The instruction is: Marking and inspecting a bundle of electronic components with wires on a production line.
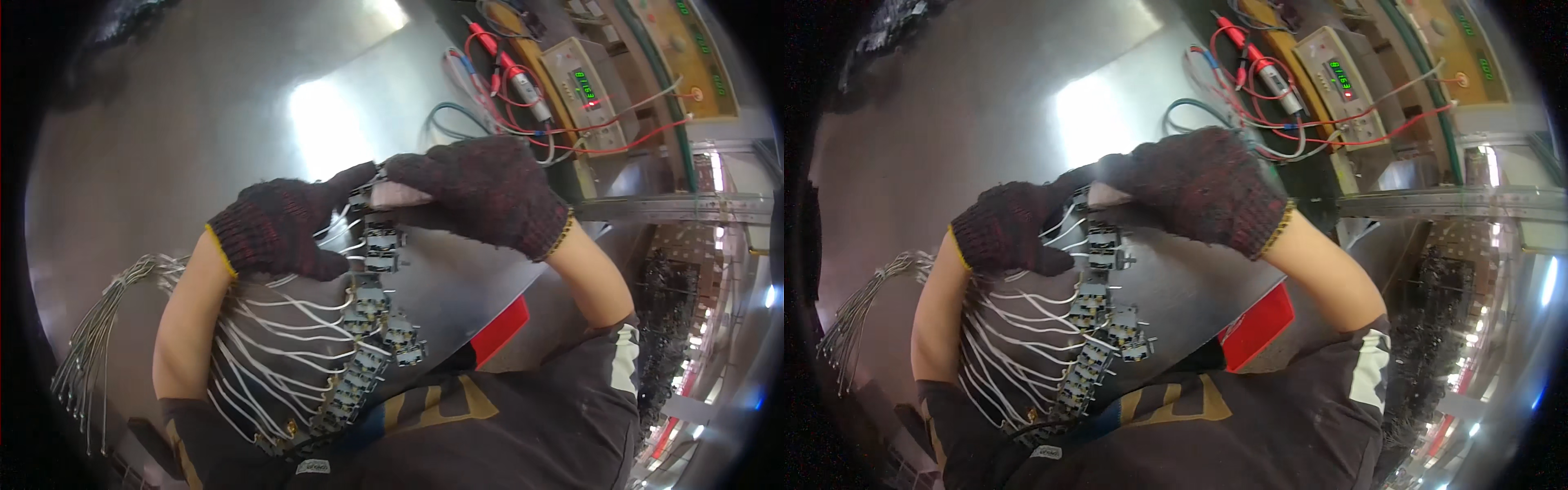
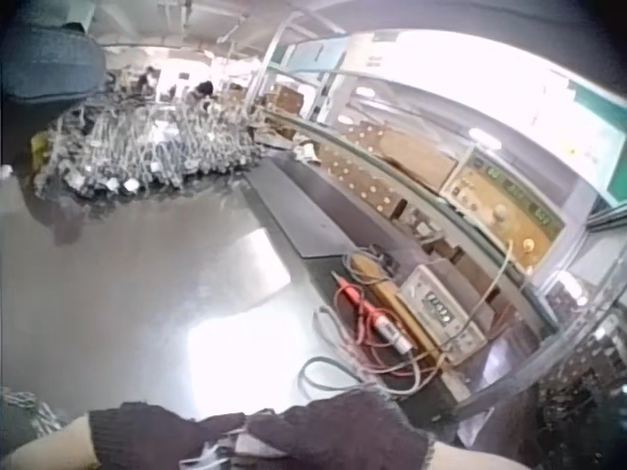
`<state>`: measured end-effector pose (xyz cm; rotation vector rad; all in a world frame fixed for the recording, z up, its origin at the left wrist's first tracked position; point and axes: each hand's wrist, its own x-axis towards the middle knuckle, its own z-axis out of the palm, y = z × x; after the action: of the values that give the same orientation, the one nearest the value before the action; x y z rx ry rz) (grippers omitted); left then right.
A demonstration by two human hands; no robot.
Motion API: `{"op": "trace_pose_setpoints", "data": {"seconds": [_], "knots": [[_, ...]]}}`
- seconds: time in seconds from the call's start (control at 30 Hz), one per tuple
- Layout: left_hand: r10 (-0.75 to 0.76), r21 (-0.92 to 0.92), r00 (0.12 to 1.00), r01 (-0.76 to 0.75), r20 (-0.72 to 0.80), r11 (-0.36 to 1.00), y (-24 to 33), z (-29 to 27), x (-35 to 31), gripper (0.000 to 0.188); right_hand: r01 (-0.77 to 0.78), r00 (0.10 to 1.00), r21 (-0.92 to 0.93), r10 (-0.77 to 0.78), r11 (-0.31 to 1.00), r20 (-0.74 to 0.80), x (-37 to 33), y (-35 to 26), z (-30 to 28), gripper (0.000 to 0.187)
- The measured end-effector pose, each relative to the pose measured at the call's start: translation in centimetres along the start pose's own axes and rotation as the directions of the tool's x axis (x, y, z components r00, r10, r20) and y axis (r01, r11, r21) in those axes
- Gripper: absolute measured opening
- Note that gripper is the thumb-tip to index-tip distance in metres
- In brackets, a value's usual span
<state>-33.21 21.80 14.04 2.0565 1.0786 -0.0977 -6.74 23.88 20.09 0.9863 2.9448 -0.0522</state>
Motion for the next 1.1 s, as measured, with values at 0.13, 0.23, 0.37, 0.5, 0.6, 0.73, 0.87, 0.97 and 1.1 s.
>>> {"op": "trace_pose_setpoints", "data": {"seconds": [0.13,0.23,0.37,0.5,0.6,0.73,0.87,0.97,1.1], "knots": [[0.054,0.012,0.998,-0.054,-0.027,0.998,-0.5,0.2,0.0,0.109,0.04,0.999,-0.028,-0.04,0.999,-0.011,0.0,0.1,0.2,0.043],[0.063,-0.013,0.998,-0.064,-0.029,0.998,-0.8,0.3,0.0,0.111,0.037,0.998,-0.088,-0.032,0.995,0.052,-0.1,0.4,0.3,0.041],[0.072,-0.065,0.997,-0.074,-0.027,0.995,-1.0,0.5,0.3,0.114,0.044,0.998,0.031,-0.042,0.999,-0.045,-1.5,0.6,0.1,0.047],[0.01,-0.04,1.0,-0.009,0.012,0.999,-1.1,0.6,0.6,0.117,0.033,0.997,0.159,-0.02,0.987,-0.081,-2.8,0.4,0.4,0.051],[0.039,-0.054,0.999,-0.039,-0.008,0.998,-1.2,0.7,0.8,0.117,-0.075,0.997,0.171,0.077,0.982,-0.004,-3.3,-0.3,0.7,0.049],[0.053,-0.051,0.999,-0.053,-0.011,0.997,-1.2,0.6,0.7,0.117,-0.102,0.994,0.041,0.101,0.994,0.035,-3.4,-0.7,0.8,0.049],[0.016,-0.068,0.999,-0.013,0.047,0.998,-1.1,0.2,0.6,0.117,-0.001,0.999,-0.042,0.002,0.999,0.032,-3.1,-0.3,0.9,0.044],[0.03,-0.073,0.999,-0.028,0.032,0.997,-1.0,0.4,0.7,0.117,0.032,0.999,-0.002,-0.032,0.999,-0.025,-2.8,-0.1,1.1,0.044],[0.014,-0.044,1.0,-0.014,0.0,0.999,-1.1,0.4,0.4,0.118,-0.057,0.989,-0.009,0.057,0.998,0.134,-2.9,-0.2,0.9,0.05]]}}
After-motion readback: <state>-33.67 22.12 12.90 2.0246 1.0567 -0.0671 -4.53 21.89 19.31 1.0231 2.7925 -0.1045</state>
